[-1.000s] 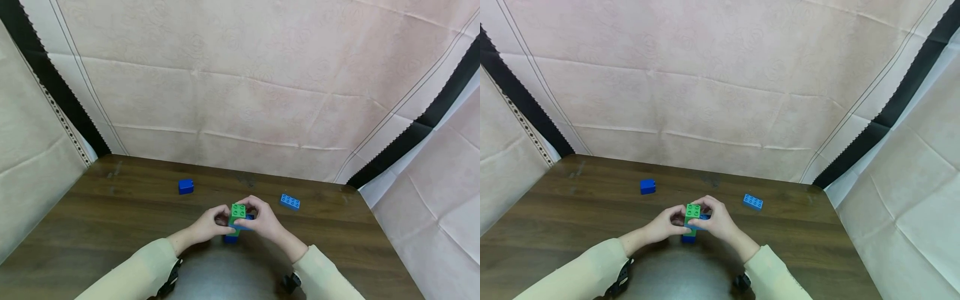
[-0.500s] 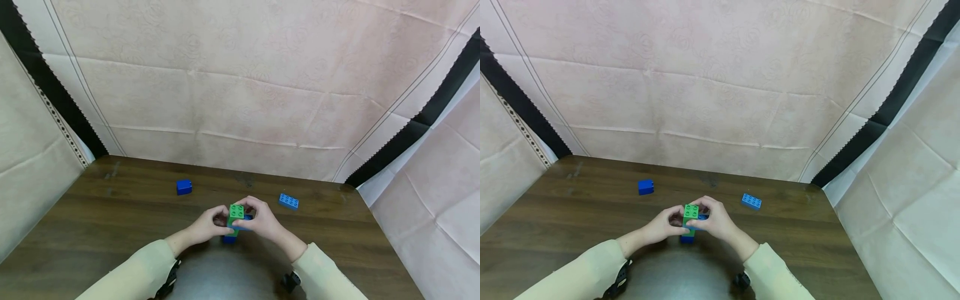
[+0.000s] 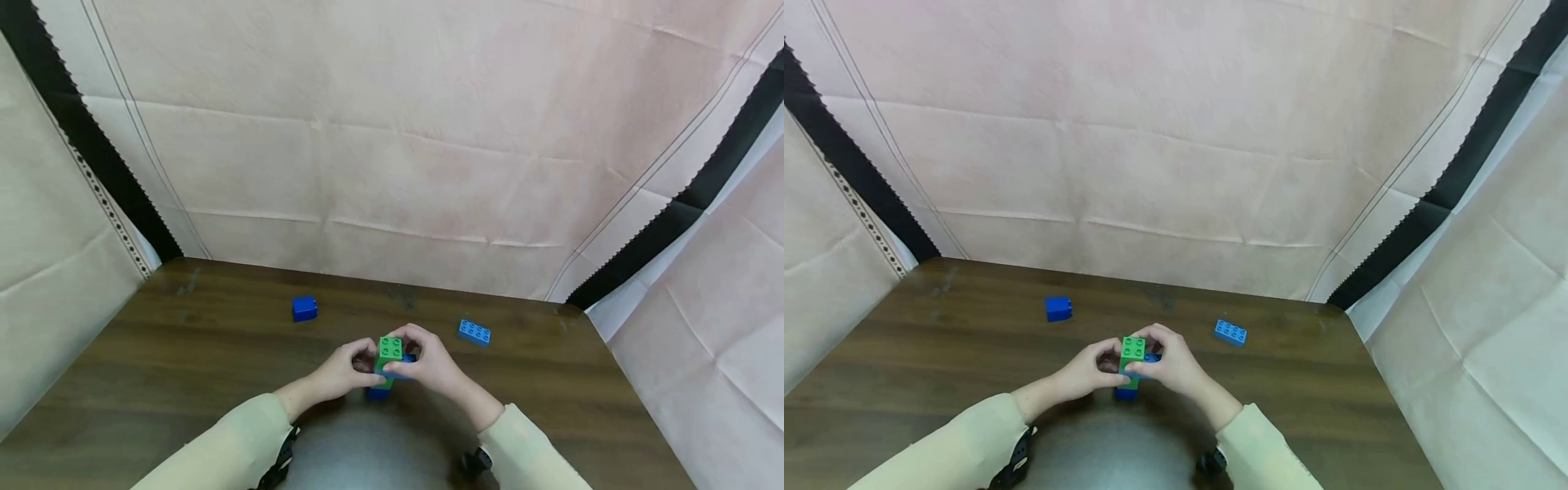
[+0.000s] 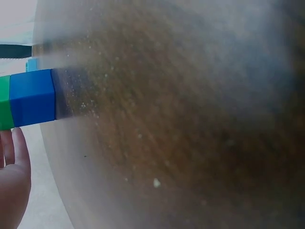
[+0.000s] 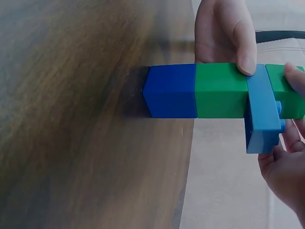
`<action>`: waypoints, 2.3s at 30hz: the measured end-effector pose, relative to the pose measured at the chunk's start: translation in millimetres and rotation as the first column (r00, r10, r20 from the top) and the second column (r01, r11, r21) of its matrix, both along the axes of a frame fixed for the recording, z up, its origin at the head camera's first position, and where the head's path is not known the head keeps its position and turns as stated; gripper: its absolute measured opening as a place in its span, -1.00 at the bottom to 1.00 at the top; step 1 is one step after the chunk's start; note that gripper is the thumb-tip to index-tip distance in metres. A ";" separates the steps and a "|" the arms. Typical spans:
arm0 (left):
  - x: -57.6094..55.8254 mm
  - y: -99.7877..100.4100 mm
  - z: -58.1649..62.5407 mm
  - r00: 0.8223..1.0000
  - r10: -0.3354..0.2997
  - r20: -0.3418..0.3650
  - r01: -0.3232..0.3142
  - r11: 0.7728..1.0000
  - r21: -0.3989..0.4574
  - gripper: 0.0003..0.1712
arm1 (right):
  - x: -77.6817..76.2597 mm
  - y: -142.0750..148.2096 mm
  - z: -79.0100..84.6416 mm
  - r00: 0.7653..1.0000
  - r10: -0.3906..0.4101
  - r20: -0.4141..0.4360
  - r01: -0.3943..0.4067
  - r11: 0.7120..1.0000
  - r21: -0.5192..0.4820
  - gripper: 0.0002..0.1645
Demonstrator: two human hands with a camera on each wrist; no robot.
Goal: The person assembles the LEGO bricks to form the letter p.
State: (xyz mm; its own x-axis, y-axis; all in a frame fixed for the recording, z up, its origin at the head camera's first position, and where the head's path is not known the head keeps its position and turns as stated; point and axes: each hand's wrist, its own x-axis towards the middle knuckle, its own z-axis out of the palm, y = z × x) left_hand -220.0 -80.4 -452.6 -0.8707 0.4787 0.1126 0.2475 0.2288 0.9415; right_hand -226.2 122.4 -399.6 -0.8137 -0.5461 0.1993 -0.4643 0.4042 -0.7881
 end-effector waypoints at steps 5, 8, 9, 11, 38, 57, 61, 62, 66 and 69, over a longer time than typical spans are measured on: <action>2.2 2.7 1.0 1.000 0.004 0.002 -0.004 1.000 0.016 -0.72 | 0.9 1.9 -1.9 1.000 -0.015 0.028 0.015 1.000 -0.017 -0.57; 3.7 2.6 1.6 1.000 0.017 0.007 -0.017 1.000 0.017 -0.72 | 1.1 0.8 -1.8 0.999 -0.012 0.034 0.013 1.000 -0.020 -0.57; 4.0 2.4 1.3 1.000 0.019 0.006 -0.020 1.000 0.016 -0.72 | 1.4 0.4 -1.8 0.999 -0.016 0.038 0.016 1.000 -0.017 -0.57; 4.8 2.0 1.0 1.000 0.022 0.010 -0.022 1.000 0.018 -0.71 | 2.6 -0.9 -1.0 0.999 -0.022 0.047 0.023 1.000 -0.014 -0.57; 4.8 2.3 -3.0 1.000 0.022 0.018 -0.023 1.000 0.021 -0.71 | 14.9 -3.7 13.3 0.997 -0.035 0.067 0.037 0.999 -0.025 -0.59; 5.3 -1.4 0.0 1.000 0.016 0.010 -0.016 0.999 0.031 -0.70 | -0.3 0.8 2.1 0.998 0.046 0.051 -0.045 0.999 -0.020 -0.53; 6.1 -3.0 -0.6 0.999 0.033 0.011 -0.033 0.999 0.017 -0.68 | -6.0 4.3 6.9 0.993 0.089 0.074 -0.084 0.994 -0.071 -0.55; 6.1 -3.3 -0.7 0.999 0.038 0.009 -0.038 0.999 0.011 -0.68 | -8.8 5.3 7.9 0.994 0.083 0.076 -0.076 0.994 -0.084 -0.57; 7.4 -4.9 -0.4 0.998 0.056 0.013 -0.056 0.998 -0.008 -0.66 | -26.5 8.0 9.4 0.996 0.008 0.093 0.003 0.994 -0.112 -0.61; 8.2 -6.8 -0.2 0.998 0.056 0.018 -0.055 0.998 -0.016 -0.67 | -43.6 8.6 8.6 0.994 -0.055 0.096 0.066 0.992 -0.108 -0.62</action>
